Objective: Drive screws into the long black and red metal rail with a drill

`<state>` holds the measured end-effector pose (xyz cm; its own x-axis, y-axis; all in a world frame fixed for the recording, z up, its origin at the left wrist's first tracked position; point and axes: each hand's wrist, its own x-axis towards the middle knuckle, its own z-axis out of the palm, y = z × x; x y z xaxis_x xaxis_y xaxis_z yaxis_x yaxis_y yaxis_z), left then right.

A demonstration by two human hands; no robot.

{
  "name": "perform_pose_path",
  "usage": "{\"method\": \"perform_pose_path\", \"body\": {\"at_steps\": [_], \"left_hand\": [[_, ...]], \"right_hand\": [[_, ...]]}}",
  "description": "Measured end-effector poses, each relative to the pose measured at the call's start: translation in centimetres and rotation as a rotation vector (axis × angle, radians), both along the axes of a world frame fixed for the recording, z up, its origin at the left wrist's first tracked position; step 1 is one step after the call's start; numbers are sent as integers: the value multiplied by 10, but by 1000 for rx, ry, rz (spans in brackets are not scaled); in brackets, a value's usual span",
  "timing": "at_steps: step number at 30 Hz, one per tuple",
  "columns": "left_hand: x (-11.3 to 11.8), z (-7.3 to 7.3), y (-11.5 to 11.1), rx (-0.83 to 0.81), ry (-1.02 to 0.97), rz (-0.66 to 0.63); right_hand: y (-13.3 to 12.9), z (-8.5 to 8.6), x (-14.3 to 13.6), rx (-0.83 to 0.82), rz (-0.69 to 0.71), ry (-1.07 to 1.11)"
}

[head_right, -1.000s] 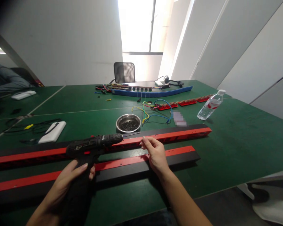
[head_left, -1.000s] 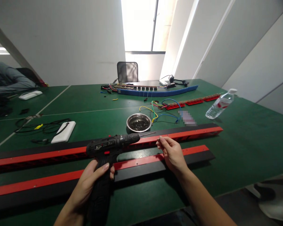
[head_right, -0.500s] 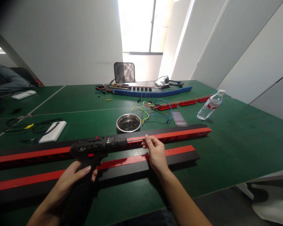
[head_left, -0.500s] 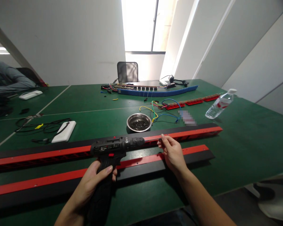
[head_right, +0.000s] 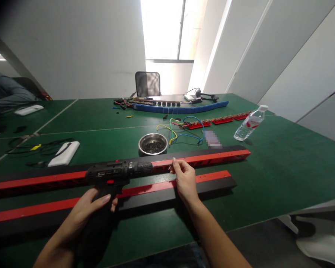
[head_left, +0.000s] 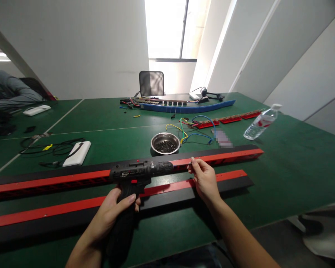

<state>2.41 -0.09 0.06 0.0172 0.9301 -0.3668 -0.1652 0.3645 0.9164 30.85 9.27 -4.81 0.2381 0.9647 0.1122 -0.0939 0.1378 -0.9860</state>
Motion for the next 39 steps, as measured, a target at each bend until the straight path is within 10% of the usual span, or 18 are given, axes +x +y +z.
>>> {"method": "perform_pose_path", "body": {"at_steps": [39], "left_hand": [[-4,-4,1,15,7,-82]], "right_hand": [[1,-5,1,25,-12,7]]}}
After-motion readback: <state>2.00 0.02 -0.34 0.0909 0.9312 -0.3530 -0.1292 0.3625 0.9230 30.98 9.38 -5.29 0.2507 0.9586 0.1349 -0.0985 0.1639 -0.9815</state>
